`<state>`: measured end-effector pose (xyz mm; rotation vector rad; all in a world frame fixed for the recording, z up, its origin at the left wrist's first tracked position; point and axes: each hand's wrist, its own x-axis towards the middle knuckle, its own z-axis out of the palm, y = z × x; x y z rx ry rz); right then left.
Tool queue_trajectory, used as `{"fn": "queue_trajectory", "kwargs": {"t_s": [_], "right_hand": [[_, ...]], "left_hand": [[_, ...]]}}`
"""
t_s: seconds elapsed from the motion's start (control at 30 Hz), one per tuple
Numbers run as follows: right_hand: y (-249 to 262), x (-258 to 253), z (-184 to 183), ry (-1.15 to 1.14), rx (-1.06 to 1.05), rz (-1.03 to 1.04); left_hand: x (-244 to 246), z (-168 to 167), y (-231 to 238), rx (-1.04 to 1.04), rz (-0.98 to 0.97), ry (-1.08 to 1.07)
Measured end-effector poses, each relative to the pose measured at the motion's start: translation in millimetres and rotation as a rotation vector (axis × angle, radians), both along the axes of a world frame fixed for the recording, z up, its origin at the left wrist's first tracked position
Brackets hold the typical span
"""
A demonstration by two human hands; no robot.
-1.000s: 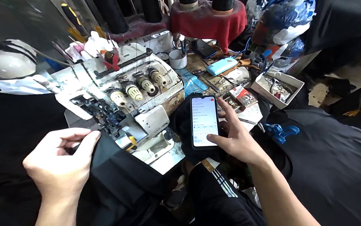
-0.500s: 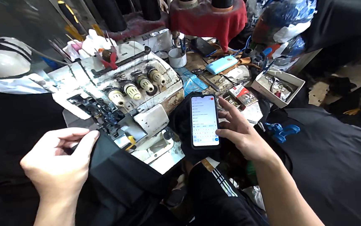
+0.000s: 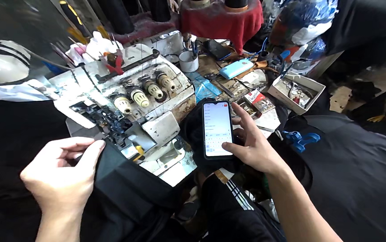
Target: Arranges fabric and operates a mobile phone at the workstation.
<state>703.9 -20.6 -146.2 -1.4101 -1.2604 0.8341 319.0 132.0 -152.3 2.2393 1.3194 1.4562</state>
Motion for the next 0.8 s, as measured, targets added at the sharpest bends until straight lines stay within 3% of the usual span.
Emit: {"fn": "queue_trajectory", "kwargs": {"t_s": [0.23,0.43,0.6,0.8], "right_hand": [[12,-7,2,0.013,0.002,-0.062],[19,-15,-1,-0.177,0.012,-0.17],[17,-10,3,0.073,0.018,-0.104],[20,-11,5,0.12,-0.001,-0.127]], "left_hand": [[-1,-2,2,0.017,-0.019,-0.014],[0,-1,0,0.0,-0.011,-0.022],[0,-1,1,0.014,-0.018,-0.024],[-1,-3,2,0.018,-0.018,-0.021]]}}
